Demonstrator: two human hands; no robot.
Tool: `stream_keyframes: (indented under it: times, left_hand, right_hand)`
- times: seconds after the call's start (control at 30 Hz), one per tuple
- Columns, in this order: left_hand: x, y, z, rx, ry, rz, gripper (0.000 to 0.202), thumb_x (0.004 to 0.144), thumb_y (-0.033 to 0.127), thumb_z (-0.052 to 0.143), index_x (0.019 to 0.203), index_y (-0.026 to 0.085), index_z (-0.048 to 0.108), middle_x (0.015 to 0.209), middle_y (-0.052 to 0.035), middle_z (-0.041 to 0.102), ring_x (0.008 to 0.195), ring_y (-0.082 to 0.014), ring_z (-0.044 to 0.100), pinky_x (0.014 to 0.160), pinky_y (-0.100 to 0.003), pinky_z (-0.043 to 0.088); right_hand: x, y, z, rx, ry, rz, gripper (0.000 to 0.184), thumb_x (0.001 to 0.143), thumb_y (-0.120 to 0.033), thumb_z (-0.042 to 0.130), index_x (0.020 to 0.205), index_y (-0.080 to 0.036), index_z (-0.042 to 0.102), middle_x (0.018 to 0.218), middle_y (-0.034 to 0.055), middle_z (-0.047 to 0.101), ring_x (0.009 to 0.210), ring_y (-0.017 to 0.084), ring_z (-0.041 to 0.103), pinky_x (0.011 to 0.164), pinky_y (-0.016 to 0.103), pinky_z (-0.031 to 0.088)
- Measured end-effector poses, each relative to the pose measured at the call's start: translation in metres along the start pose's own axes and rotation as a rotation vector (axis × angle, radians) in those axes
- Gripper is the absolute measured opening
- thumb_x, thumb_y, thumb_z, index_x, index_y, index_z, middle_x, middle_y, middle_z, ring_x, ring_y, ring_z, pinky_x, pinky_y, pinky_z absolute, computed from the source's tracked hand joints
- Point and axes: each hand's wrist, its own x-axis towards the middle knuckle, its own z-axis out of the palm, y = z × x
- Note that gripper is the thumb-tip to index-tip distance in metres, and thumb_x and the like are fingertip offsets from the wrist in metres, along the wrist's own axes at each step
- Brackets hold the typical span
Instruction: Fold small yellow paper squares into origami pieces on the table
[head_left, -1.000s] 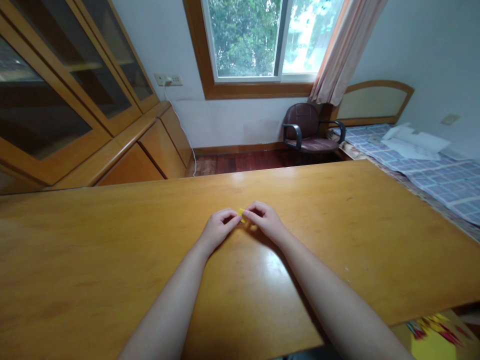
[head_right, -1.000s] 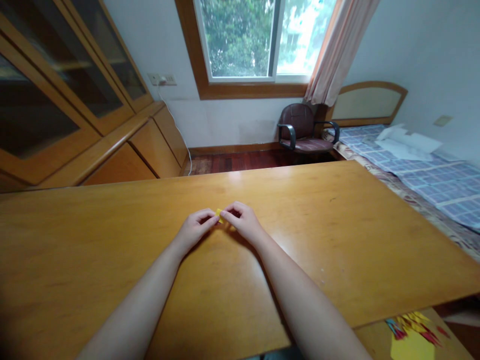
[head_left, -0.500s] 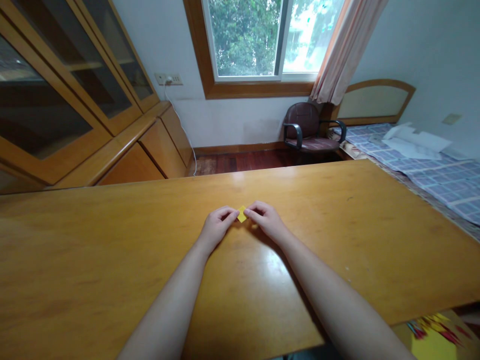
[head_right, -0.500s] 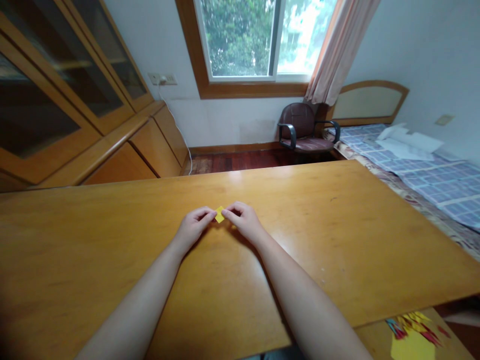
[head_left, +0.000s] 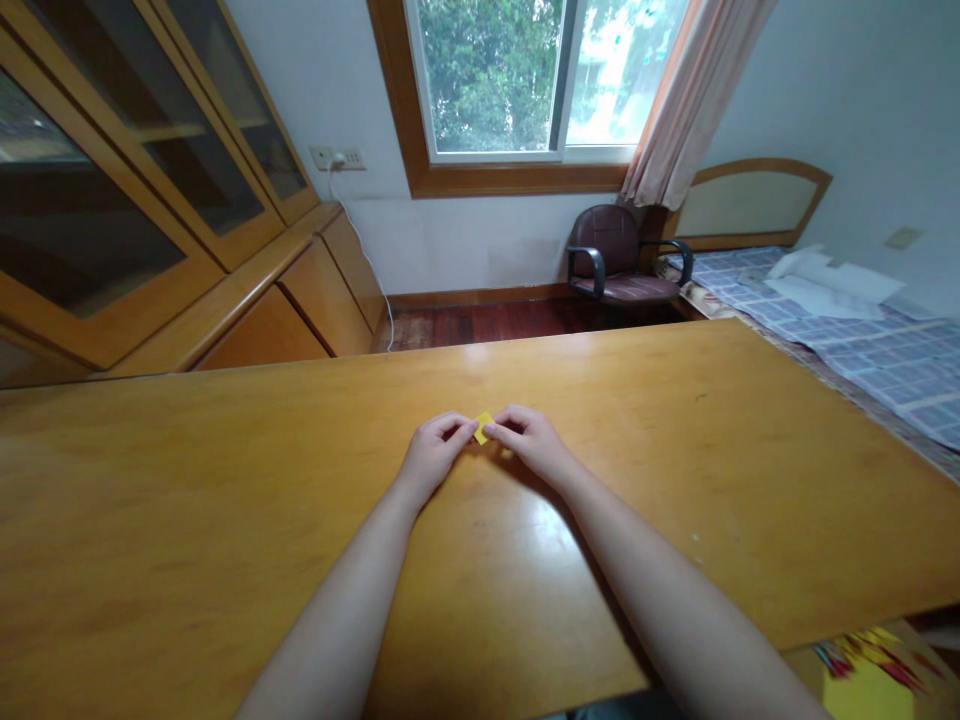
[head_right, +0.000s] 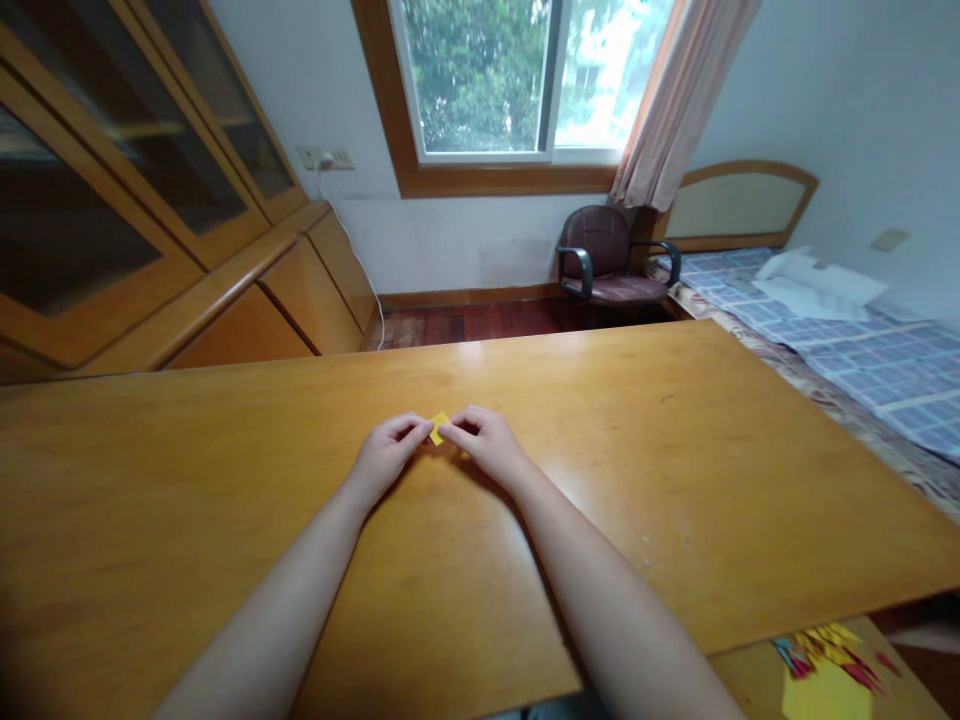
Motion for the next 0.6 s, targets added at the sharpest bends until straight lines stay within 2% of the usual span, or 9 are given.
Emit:
stream_keyframes:
  times: [0.6]
  left_hand:
    - [-0.0011, 0.0073, 0.0001, 0.098, 0.038, 0.021, 0.032, 0.089, 0.038, 0.055, 0.067, 0.017, 0.066, 0.069, -0.0011, 0.064, 0.07, -0.0158, 0.059, 0.068, -0.024, 0.042]
  right_hand:
    - [0.0006, 0.0011, 0.001, 0.075, -0.007, 0.107, 0.025, 0.081, -0.04, 0.064, 0.073, -0.016, 0.067, 0.066, 0.0002, 0.062, 0.062, 0.013, 0.054, 0.059, 0.024, 0.041]
